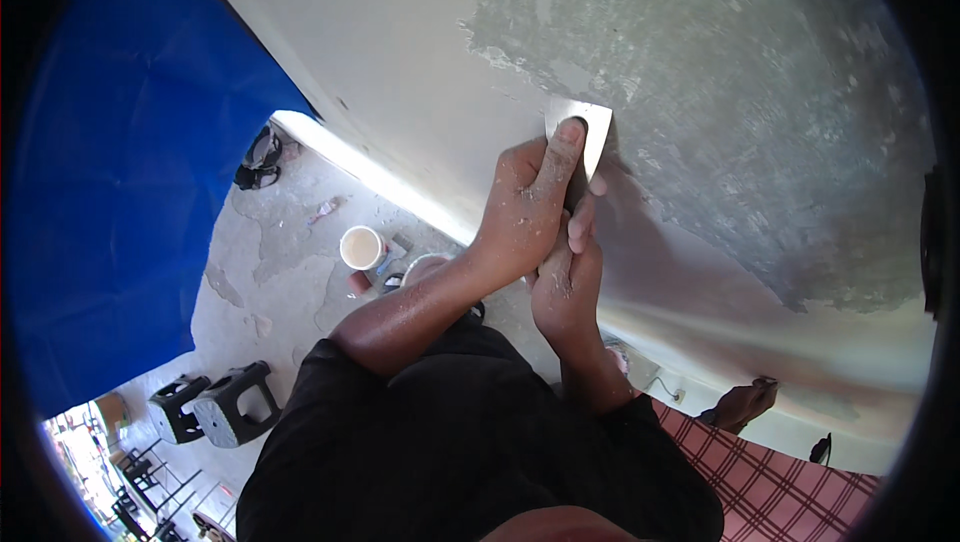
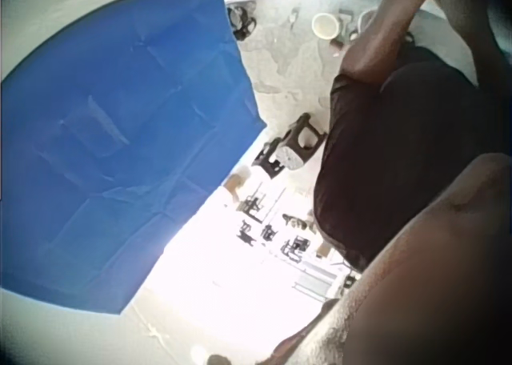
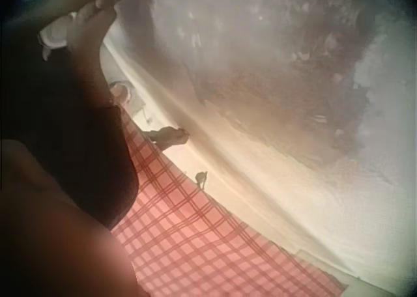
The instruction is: Scraping a wall and applying filler to patch imperfections.
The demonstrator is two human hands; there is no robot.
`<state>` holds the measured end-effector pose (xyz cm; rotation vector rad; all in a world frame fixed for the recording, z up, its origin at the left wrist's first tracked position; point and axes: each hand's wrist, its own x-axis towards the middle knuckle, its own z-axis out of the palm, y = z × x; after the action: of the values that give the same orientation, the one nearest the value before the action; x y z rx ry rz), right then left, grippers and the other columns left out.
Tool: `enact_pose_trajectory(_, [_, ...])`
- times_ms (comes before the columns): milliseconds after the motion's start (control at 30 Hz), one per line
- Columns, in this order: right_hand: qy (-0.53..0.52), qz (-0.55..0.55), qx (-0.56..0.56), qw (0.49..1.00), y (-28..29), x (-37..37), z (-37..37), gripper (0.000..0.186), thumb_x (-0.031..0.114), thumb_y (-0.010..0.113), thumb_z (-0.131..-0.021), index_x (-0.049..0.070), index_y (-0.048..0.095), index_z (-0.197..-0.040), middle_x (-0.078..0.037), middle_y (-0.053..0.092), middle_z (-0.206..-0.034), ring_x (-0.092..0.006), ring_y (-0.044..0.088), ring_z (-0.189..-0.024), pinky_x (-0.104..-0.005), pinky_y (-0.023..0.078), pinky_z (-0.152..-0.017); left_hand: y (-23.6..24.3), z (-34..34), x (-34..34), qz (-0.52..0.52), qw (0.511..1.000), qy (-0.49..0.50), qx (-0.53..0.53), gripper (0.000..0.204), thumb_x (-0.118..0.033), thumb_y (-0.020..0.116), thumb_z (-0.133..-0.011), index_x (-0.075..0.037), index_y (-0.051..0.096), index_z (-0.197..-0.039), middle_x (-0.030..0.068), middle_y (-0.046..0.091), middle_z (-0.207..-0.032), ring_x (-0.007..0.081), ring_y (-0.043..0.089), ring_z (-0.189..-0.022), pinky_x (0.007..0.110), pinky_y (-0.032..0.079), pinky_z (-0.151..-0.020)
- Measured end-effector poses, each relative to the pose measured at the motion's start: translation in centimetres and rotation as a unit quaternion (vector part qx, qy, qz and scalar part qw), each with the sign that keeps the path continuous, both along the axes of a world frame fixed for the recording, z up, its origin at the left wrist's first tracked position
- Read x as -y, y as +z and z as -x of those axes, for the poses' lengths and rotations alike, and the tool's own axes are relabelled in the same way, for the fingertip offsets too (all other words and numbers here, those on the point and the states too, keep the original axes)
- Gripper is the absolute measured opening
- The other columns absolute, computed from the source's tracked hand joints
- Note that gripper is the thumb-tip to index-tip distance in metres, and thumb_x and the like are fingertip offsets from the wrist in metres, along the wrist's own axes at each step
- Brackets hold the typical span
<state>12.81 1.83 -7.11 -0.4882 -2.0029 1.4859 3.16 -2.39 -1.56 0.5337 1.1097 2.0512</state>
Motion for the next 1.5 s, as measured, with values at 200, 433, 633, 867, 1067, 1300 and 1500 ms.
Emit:
enact_pose_trajectory(200, [0.003,-0.055,0.115,0.992,3.0,0.6,-2.1,0.005,0.004,0.034,-0.1,0.008,0.037,-0.099,-0.002,0.047,-0.082,-0.0053,0.048,-0.063,-0.0193,0.038,-0.053,-0.3,-0.9,0.2,-0.04,0.992,-0.018,0.118,0.06,-0.05,0.041,-0.103,0.002,0.053,-0.076,0.0051,0.047,-0.046,0.0127,0.047,-0.039,0.028,0.044,-0.045])
enact_pose_trajectory(433, [-0.03,-0.126,0.184,0.974,4.9,0.5,-2.7,0.009,-0.006,0.04,-0.093,-0.008,0.048,-0.091,-0.008,0.048,-0.1,-0.0169,0.052,-0.096,-0.0273,0.043,-0.084,-0.6,-1.8,-0.6,-0.077,0.981,0.001,0.181,0.06,-0.05,0.04,-0.103,0.001,0.054,-0.075,0.0055,0.046,-0.045,0.0139,0.047,-0.038,0.03,0.044,-0.045])
enact_pose_trajectory(633, [0.017,-0.11,0.206,0.972,6.3,0.7,-1.2,0.012,-0.006,0.039,-0.093,-0.006,0.049,-0.088,-0.008,0.045,-0.098,-0.0157,0.053,-0.089,-0.0288,0.044,-0.076,0.6,0.3,0.4,-0.102,0.981,0.002,0.166,0.062,-0.051,0.041,-0.102,0.0,0.055,-0.071,0.0063,0.048,-0.046,0.0146,0.048,-0.037,0.029,0.044,-0.044])
enact_pose_trajectory(867, [0.042,-0.181,0.123,0.975,3.6,0.2,-2.7,0.011,0.002,0.037,-0.1,0.005,0.035,-0.09,-0.003,0.045,-0.083,-0.0038,0.045,-0.058,-0.0201,0.034,-0.048,-0.5,-1.3,1.1,-0.033,0.986,0.003,0.161,0.065,-0.05,0.046,-0.101,0.002,0.058,-0.065,0.0066,0.05,-0.048,0.0147,0.051,-0.039,0.028,0.042,-0.042])
enact_pose_trajectory(1067, [0.062,-0.047,0.152,0.985,4.8,1.5,-2.4,0.011,0.002,0.052,-0.096,-0.005,0.048,-0.089,-0.022,0.05,-0.087,-0.043,0.062,-0.074,-0.0368,0.048,-0.059,0.3,0.4,2.5,-0.011,0.988,-0.077,0.131,0.066,-0.051,0.042,-0.102,0.002,0.061,-0.067,0.0085,0.052,-0.048,0.0167,0.052,-0.04,0.028,0.042,-0.04])
enact_pose_trajectory(1300, [0.096,-0.064,0.096,0.989,3.8,1.2,-2.4,0.019,0.008,0.051,-0.099,-0.009,0.05,-0.091,-0.023,0.052,-0.08,-0.0451,0.064,-0.073,-0.0389,0.048,-0.058,-0.6,-0.4,1.7,0.059,0.995,-0.051,0.066,0.064,-0.053,0.042,-0.101,0.001,0.058,-0.072,0.0079,0.052,-0.048,0.0163,0.052,-0.04,0.027,0.042,-0.04])
enact_pose_trajectory(1500, [0.057,0.025,0.072,0.995,-1.2,0.0,-0.5,0.023,0.013,0.048,-0.101,-0.009,0.047,-0.096,-0.022,0.052,-0.073,-0.0397,0.065,-0.067,-0.0394,0.048,-0.058,-4.7,-0.6,0.6,0.004,0.997,0.071,0.014,0.06,-0.053,0.039,-0.102,-0.001,0.055,-0.076,0.0061,0.053,-0.055,0.014,0.05,-0.045,0.026,0.046,-0.047])
